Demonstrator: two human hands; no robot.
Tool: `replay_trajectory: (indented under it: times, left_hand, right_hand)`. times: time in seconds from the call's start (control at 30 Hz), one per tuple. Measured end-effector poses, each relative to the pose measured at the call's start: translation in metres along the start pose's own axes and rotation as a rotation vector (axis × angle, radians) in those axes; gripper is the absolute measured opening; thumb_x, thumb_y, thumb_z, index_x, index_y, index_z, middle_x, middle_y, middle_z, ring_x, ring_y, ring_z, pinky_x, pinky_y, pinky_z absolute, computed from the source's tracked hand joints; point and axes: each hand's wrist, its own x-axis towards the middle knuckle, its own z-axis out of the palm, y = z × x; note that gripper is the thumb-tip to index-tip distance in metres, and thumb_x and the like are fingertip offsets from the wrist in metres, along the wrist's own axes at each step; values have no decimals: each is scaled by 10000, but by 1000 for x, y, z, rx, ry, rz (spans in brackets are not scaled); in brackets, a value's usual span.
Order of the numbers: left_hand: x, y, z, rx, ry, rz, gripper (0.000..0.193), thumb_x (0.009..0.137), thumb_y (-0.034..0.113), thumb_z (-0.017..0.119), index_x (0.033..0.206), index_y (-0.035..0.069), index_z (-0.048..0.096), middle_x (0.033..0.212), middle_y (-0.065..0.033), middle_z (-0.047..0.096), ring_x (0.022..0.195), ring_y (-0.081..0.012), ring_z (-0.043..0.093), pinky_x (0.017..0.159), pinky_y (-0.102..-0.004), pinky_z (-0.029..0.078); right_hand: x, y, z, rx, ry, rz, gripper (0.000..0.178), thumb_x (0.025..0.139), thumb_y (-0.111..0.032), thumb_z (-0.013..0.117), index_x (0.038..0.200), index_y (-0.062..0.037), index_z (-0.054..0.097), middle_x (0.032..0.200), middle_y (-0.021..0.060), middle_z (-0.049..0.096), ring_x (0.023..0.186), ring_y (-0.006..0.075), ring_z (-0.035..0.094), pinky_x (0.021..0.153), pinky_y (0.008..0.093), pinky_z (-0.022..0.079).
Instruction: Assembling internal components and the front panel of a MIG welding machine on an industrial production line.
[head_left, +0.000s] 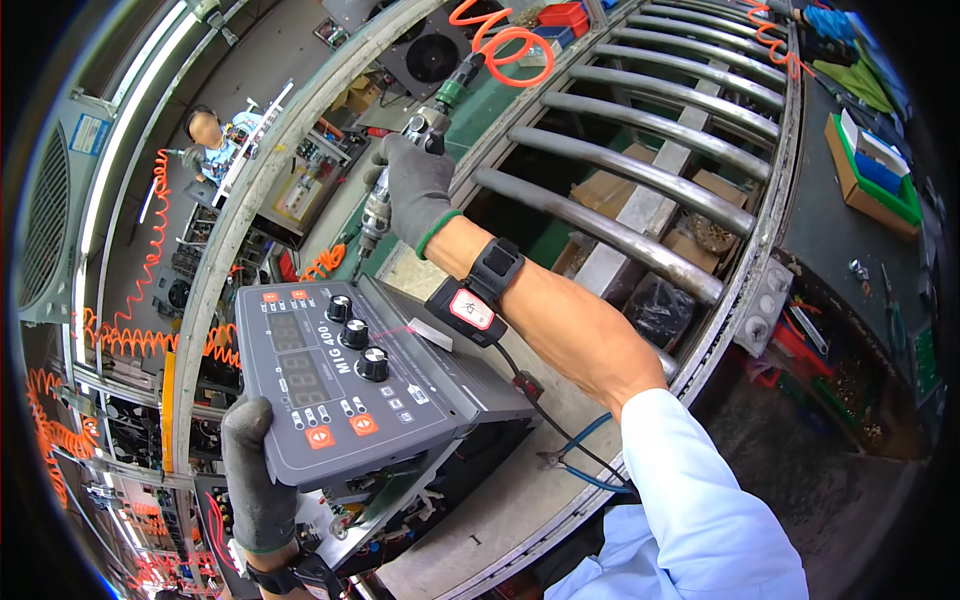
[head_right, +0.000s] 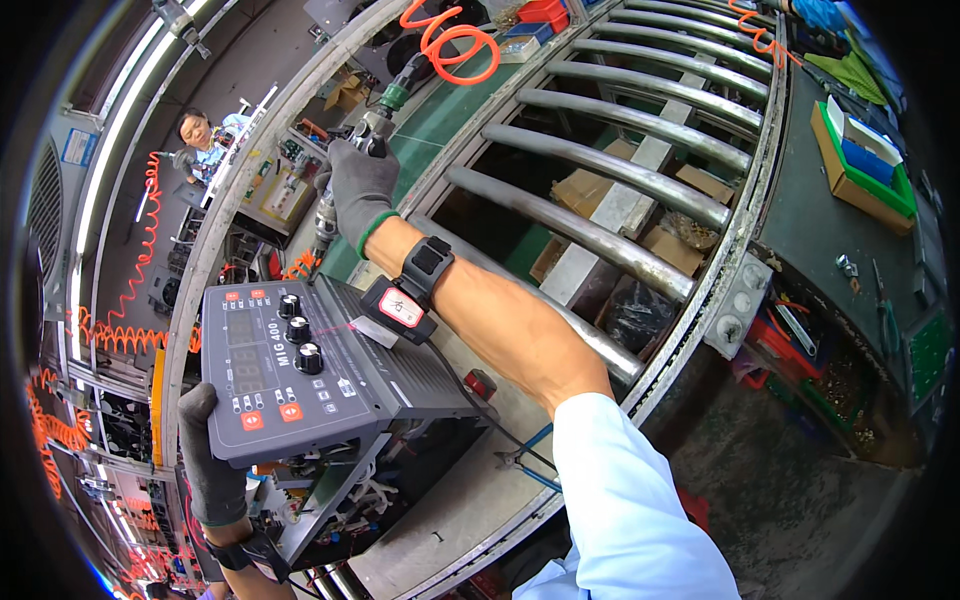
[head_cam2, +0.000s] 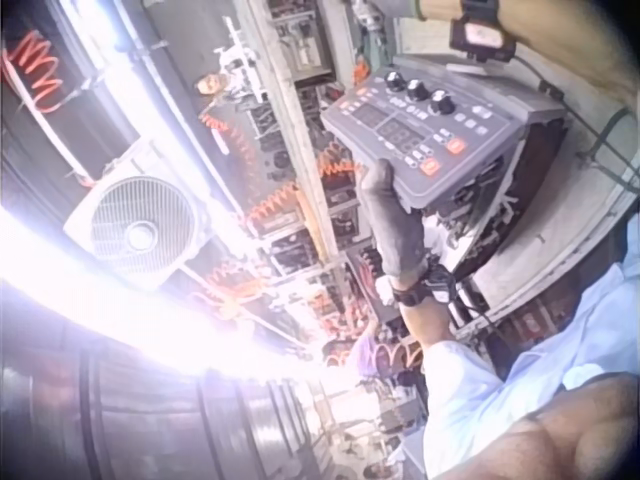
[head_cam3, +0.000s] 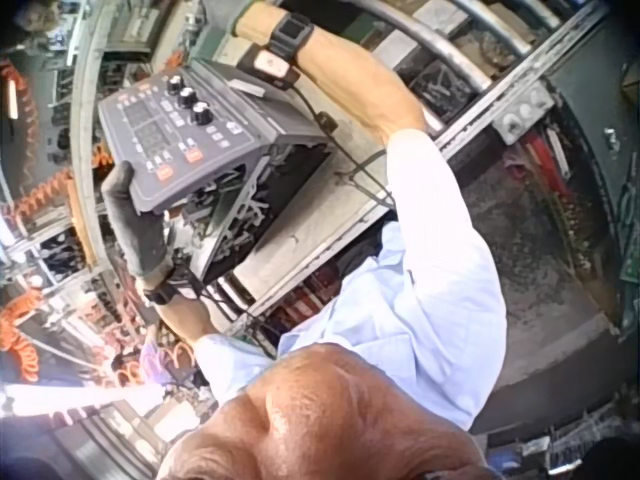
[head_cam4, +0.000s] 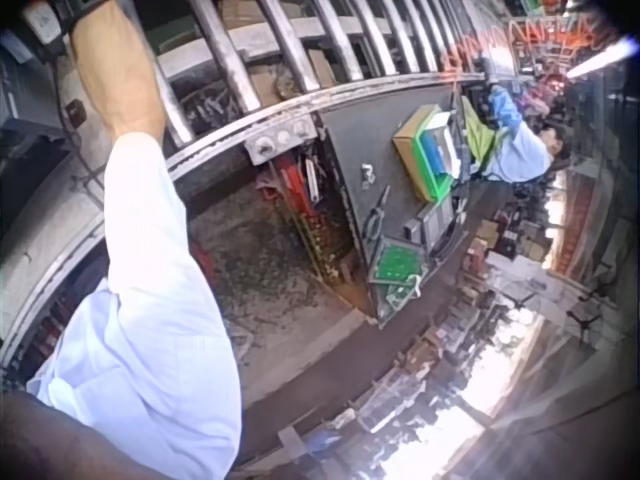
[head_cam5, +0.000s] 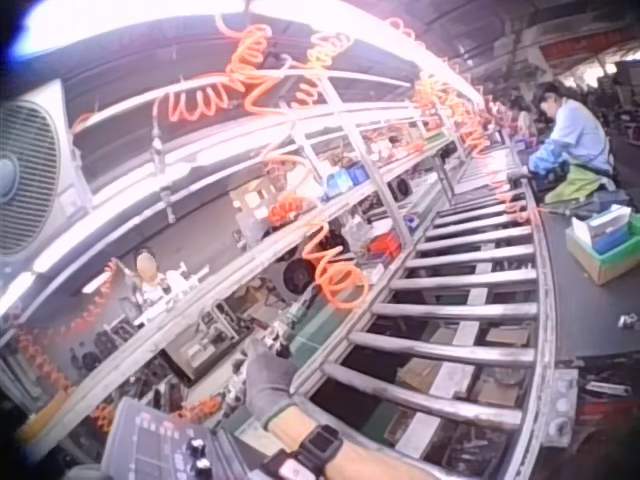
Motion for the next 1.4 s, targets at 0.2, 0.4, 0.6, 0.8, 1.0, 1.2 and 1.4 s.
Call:
replay_trajectory:
  times: [0.2,0.4,0.6,0.8,1.0,1.2,1.4]
  left_hand:
    - [-1,-6,-10,-5,-71,85,252,986,185,536,1206,63,560,1146,-73,548,1059,-159,589,915,-320,513]
    - [1,-14,-20,-6,-42,114,295,975,224,563,1223,64,567,1173,-88,568,1078,-176,595,940,-346,508]
    - [1,-14,-26,-23,-60,64,356,973,286,574,1255,69,563,1242,-115,576,1131,-199,589,967,-371,500]
    - [-1,-27,-35,522,-116,522,337,972,167,575,1290,66,525,1293,-116,537,1180,-212,555,1004,-391,480]
    - [2,-28,-45,356,-86,336,370,947,93,593,1307,60,510,1316,-122,523,1204,-215,539,1025,-401,467]
    - [0,-22,-37,169,14,190,408,921,77,627,1311,64,507,1298,-112,526,1198,-209,532,1039,-393,448]
    - [1,-15,-26,-189,-39,76,338,951,112,596,1276,56,525,1271,-93,521,1173,-184,534,1019,-366,457]
  right_hand:
    - [1,1,2,21,3,-13,113,783,-75,628,842,-36,540,679,91,598,482,198,589,431,364,467]
    - [1,-1,0,46,-5,-4,106,784,-72,623,835,-34,538,680,86,594,482,194,588,429,360,462]
    - [0,-2,-2,47,6,-5,105,785,-69,626,830,-34,538,678,85,596,482,192,588,431,358,466]
    - [-1,-2,-2,57,-13,-19,107,784,-62,631,825,-33,536,674,85,598,477,192,588,431,348,470]
    - [-1,-2,-2,70,-23,-21,91,780,-40,614,816,-30,531,663,86,588,470,185,579,424,342,465]
    - [2,1,-1,120,-56,5,143,818,-49,624,926,-81,536,661,61,588,413,172,558,369,314,422]
    - [4,0,1,49,-30,44,113,768,-36,615,844,-21,533,679,88,586,474,187,575,436,346,487]
